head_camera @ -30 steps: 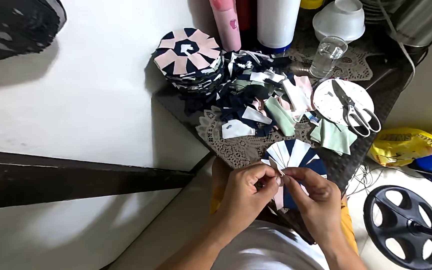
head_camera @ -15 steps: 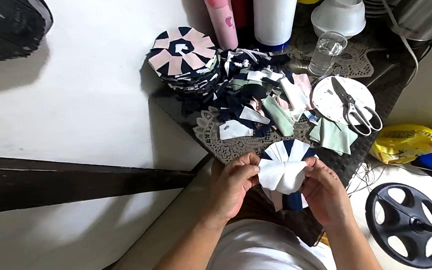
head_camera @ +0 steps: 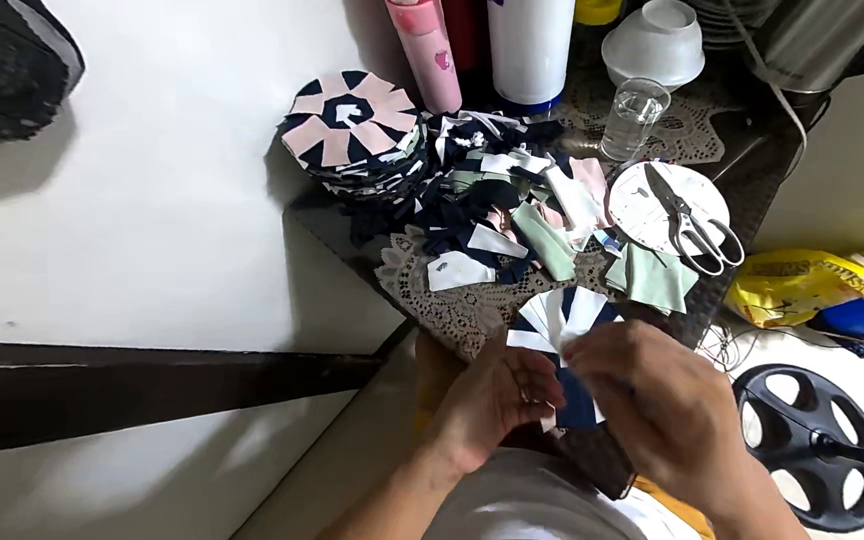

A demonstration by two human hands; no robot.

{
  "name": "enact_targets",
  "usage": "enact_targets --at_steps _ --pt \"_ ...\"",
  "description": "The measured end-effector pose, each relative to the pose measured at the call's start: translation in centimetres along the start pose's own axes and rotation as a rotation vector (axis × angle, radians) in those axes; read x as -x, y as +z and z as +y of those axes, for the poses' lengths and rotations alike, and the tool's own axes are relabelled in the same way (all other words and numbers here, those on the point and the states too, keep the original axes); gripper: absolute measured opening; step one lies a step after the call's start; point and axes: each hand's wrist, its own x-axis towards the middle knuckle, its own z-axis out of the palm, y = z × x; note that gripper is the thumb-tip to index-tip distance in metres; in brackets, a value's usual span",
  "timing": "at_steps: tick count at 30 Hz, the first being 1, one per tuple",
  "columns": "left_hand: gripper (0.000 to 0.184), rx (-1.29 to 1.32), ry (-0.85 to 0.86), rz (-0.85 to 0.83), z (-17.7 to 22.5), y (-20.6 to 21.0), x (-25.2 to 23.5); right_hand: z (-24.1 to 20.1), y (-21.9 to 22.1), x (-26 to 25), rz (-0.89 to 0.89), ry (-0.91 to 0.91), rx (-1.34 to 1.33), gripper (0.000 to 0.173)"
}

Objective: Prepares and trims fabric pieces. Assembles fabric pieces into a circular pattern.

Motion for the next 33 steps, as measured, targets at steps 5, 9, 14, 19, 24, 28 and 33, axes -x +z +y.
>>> enact_targets --at_steps 5,9,14,19,24,28,33 --pt "0.083 0.302 -0.193 -0.349 0.1 -1.6 -0.5 -0.5 -0.2 2.3 -0.214 -0.194 0.208 0.017" --pt "0.012 0.153 -0.150 -0.156 0.8 -1.1 -0.1 0.8 -1.3 3.9 -0.239 -0.081 0.150 0.020" --pt "0.062 -0.168 0.267 -0.039 0.5 0.3 0.0 6.8 -6.5 1.0 -0.079 0.430 0.428 0.020" --pt "0.063 -0.758 0.788 0.163 1.0 -0.8 -0.3 13.1 -9.5 -2.4 -0.161 0.869 0.775 0.031" --pt "0.030 -1.172 0.971 0.338 2.6 -2.9 0.4 15.6 -9.6 -3.9 -0.336 1.084 0.858 0.033" --pt "0.045 -1.108 0.748 0.409 3.2 -4.6 0.9 15.8 -9.6 -4.6 -0.374 1.136 0.899 0.031" --pt "0.044 -0.674 0.591 0.394 2.1 -6.4 0.0 15.9 -10.0 -5.4 -0.397 1.144 0.881 0.039"
